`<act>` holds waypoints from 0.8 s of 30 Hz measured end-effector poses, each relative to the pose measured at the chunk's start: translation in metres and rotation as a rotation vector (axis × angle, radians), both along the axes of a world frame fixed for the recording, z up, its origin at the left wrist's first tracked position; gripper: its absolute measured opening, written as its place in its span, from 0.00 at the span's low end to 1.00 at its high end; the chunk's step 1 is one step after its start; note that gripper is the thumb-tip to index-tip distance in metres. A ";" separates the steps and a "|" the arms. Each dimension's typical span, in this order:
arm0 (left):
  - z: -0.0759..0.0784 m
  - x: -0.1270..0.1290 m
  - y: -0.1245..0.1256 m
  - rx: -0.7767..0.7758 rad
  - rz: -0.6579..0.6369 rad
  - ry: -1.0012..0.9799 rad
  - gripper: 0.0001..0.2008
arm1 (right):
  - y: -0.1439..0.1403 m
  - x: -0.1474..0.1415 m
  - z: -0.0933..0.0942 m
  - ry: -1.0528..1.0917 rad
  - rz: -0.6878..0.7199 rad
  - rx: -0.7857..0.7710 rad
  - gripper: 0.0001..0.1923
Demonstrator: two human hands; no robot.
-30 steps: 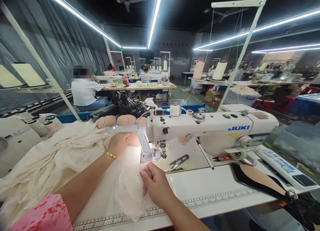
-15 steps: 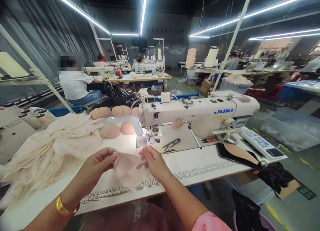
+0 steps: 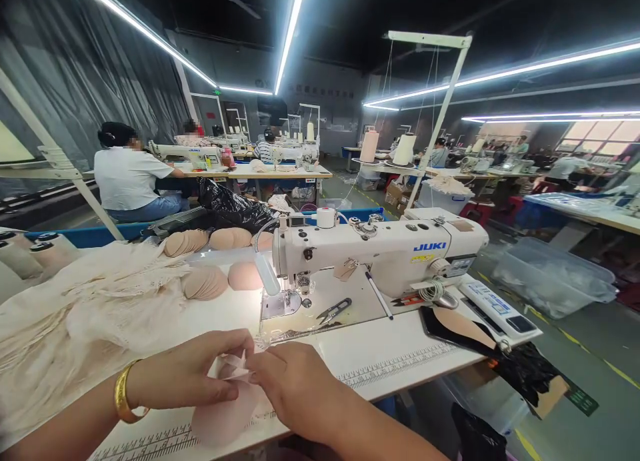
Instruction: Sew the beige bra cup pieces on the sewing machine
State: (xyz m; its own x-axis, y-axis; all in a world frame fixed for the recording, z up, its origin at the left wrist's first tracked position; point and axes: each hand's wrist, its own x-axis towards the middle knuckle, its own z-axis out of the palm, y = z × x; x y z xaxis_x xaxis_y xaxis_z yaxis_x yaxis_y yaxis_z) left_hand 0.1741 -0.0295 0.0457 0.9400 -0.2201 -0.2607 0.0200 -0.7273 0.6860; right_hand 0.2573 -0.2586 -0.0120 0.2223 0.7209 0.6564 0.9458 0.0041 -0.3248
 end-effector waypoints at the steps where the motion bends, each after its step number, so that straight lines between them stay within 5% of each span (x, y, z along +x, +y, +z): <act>1: -0.001 0.003 0.004 0.040 0.015 -0.015 0.09 | 0.003 0.004 0.004 -0.099 -0.042 0.057 0.08; 3: -0.006 0.007 0.015 0.103 0.100 -0.153 0.04 | 0.013 0.014 0.009 -0.225 -0.111 0.198 0.07; 6: -0.016 0.009 0.033 0.251 0.229 -0.614 0.07 | 0.033 0.032 0.009 -0.320 -0.141 0.348 0.12; 9: -0.029 0.008 0.044 0.474 0.112 -1.009 0.11 | 0.050 0.054 -0.008 -0.418 -0.132 0.228 0.11; 14: -0.051 0.013 0.033 0.520 -0.195 -0.746 0.09 | 0.054 0.094 -0.050 -0.514 -0.029 -0.182 0.12; 18: -0.065 0.044 0.017 0.542 -0.260 -0.777 0.17 | 0.044 0.112 -0.060 -0.467 0.029 -0.259 0.09; 24: -0.087 0.075 0.013 0.675 -0.187 -0.893 0.14 | 0.024 0.115 -0.055 -0.275 0.023 -0.182 0.14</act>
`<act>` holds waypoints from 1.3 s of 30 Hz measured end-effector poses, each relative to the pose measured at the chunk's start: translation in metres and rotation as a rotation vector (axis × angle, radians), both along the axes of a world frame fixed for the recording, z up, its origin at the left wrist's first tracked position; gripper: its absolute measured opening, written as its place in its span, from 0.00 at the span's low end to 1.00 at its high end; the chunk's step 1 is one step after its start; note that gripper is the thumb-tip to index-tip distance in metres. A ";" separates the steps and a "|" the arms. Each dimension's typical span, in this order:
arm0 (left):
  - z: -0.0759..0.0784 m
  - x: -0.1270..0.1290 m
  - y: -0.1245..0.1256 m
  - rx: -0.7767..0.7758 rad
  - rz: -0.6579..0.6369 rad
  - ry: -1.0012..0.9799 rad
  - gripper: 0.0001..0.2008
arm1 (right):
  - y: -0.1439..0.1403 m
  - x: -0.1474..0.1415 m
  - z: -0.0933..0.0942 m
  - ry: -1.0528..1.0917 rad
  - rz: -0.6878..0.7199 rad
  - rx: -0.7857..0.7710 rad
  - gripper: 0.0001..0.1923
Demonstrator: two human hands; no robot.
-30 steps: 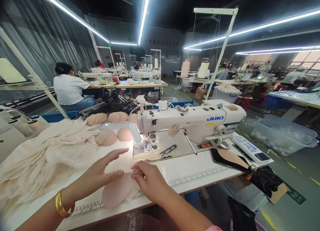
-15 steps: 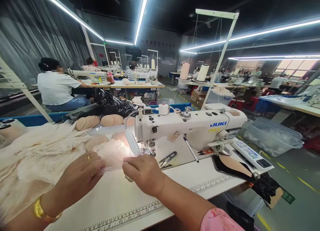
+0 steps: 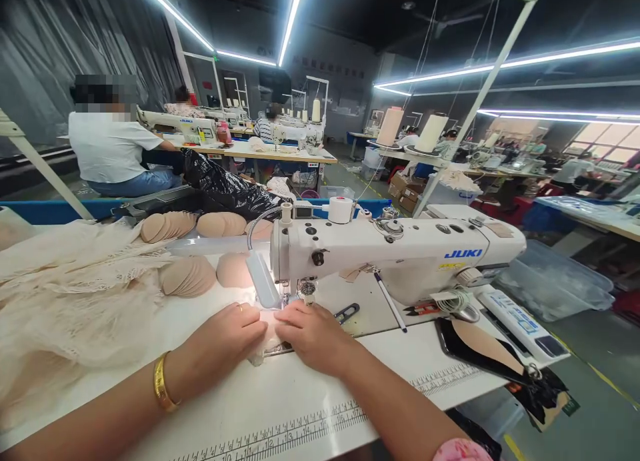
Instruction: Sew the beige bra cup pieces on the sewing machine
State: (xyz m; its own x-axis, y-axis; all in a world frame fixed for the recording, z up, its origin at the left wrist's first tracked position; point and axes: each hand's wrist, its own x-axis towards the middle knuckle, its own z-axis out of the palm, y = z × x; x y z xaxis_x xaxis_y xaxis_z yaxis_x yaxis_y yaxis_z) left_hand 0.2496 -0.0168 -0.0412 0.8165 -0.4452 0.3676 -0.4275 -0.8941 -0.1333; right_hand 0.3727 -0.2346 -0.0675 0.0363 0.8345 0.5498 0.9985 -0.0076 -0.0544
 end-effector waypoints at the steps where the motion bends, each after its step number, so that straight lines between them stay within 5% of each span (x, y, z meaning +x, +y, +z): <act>1: -0.002 0.000 0.000 -0.026 -0.007 -0.029 0.15 | -0.003 0.000 0.001 0.012 -0.026 -0.001 0.14; 6: -0.004 -0.003 -0.003 -0.129 -0.070 -0.033 0.13 | -0.009 0.002 0.003 0.078 -0.093 -0.084 0.16; 21: -0.016 0.011 -0.013 -0.144 0.039 -0.177 0.13 | -0.007 0.001 0.004 0.133 -0.136 -0.106 0.20; 39: -0.013 0.033 0.010 -0.160 -0.094 0.065 0.10 | -0.004 -0.001 -0.003 0.106 -0.220 -0.126 0.13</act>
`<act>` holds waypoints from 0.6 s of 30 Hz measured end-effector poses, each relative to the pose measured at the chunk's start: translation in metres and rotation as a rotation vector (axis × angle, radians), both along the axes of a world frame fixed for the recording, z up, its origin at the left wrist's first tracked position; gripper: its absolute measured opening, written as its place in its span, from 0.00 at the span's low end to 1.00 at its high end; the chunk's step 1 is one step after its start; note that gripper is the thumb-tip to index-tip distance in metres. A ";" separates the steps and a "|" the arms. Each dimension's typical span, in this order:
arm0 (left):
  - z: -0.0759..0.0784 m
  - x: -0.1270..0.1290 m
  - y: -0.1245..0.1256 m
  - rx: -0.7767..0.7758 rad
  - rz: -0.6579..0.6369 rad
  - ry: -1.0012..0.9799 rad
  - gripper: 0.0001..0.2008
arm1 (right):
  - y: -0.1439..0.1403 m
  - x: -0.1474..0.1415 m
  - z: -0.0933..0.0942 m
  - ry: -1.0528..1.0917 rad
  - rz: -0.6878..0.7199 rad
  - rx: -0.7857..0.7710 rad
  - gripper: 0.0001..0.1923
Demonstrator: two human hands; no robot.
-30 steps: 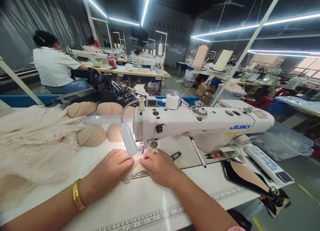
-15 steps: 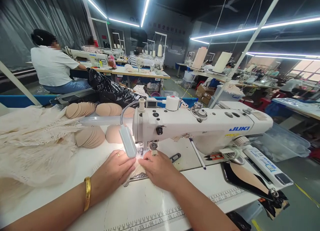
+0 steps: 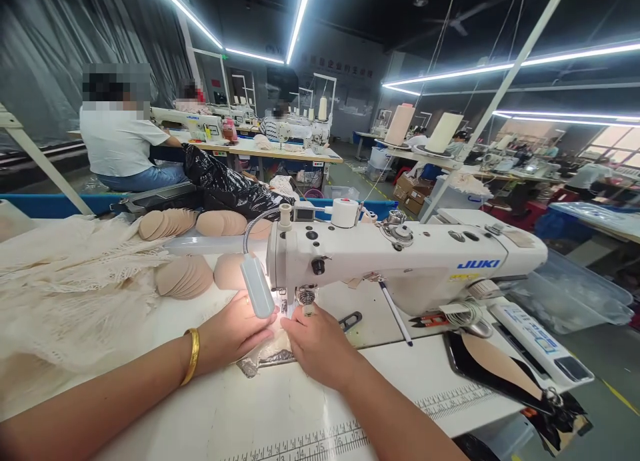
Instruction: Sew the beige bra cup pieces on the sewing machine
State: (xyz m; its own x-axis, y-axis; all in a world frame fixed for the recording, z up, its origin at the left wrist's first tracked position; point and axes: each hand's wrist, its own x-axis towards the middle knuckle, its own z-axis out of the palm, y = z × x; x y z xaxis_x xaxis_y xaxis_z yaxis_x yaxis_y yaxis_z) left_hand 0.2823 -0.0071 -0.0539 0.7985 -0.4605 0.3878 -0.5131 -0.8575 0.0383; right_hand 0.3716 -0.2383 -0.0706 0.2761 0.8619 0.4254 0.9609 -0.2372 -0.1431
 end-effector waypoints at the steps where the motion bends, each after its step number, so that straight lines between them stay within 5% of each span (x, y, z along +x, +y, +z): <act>1: 0.000 0.002 0.003 0.002 -0.013 -0.005 0.10 | 0.000 0.000 -0.001 -0.004 -0.004 0.008 0.12; 18: 0.007 0.009 0.016 0.028 -0.085 -0.044 0.09 | 0.001 -0.001 0.004 0.053 -0.004 -0.016 0.10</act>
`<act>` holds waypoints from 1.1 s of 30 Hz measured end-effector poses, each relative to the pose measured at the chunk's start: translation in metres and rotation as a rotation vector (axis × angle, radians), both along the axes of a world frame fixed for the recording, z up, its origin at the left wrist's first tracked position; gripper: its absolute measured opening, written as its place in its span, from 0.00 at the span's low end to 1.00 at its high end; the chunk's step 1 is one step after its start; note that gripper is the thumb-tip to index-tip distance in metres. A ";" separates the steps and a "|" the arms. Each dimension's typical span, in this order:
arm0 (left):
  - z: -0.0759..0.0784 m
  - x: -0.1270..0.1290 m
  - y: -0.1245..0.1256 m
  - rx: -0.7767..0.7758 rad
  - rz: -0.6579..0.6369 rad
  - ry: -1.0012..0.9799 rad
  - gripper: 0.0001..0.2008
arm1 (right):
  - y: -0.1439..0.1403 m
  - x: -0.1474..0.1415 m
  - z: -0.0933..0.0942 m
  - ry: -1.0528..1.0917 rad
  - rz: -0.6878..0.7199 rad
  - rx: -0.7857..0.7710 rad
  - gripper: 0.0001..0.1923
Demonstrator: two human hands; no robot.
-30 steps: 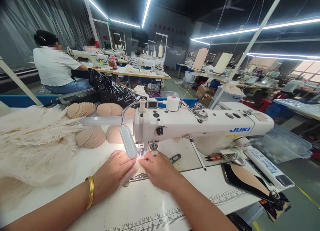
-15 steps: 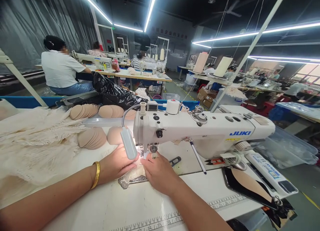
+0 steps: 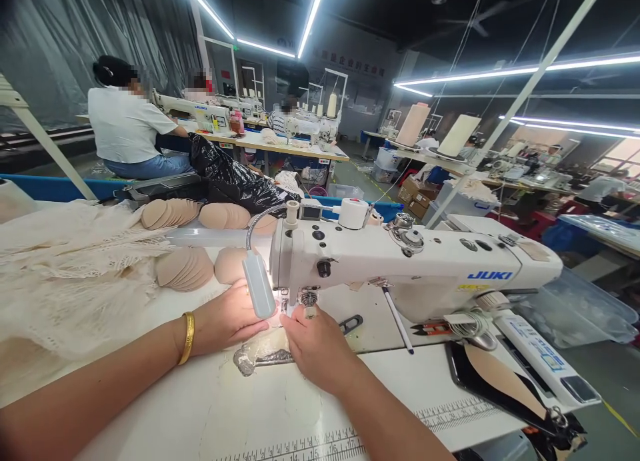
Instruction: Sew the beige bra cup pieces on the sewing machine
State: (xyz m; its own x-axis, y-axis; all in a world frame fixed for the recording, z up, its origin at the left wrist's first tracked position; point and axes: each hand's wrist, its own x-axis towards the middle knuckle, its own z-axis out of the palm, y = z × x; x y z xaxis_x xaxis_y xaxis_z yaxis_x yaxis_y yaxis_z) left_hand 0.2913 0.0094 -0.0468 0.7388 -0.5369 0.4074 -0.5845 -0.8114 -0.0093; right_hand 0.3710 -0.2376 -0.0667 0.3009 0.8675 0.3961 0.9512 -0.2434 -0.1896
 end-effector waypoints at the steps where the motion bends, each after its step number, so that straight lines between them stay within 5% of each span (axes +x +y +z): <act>1: 0.001 0.000 0.000 0.007 0.000 0.001 0.08 | 0.000 0.000 0.000 -0.004 -0.001 -0.003 0.10; 9: 0.007 -0.004 -0.009 0.092 0.054 -0.070 0.03 | -0.003 0.001 0.001 -0.002 0.017 -0.015 0.14; 15: 0.010 -0.007 -0.017 0.040 -0.036 -0.131 0.15 | -0.005 0.001 0.003 -0.037 0.010 0.002 0.13; 33: 0.000 -0.006 -0.006 0.003 0.033 -0.008 0.19 | -0.002 0.000 -0.002 -0.032 -0.003 0.047 0.14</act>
State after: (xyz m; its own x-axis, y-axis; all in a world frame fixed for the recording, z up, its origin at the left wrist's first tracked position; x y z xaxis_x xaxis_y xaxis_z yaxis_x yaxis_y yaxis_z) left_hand 0.2856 0.0030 -0.0472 0.7526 -0.5134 0.4123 -0.5574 -0.8301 -0.0161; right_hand 0.3706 -0.2393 -0.0686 0.2901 0.8466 0.4462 0.9562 -0.2376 -0.1709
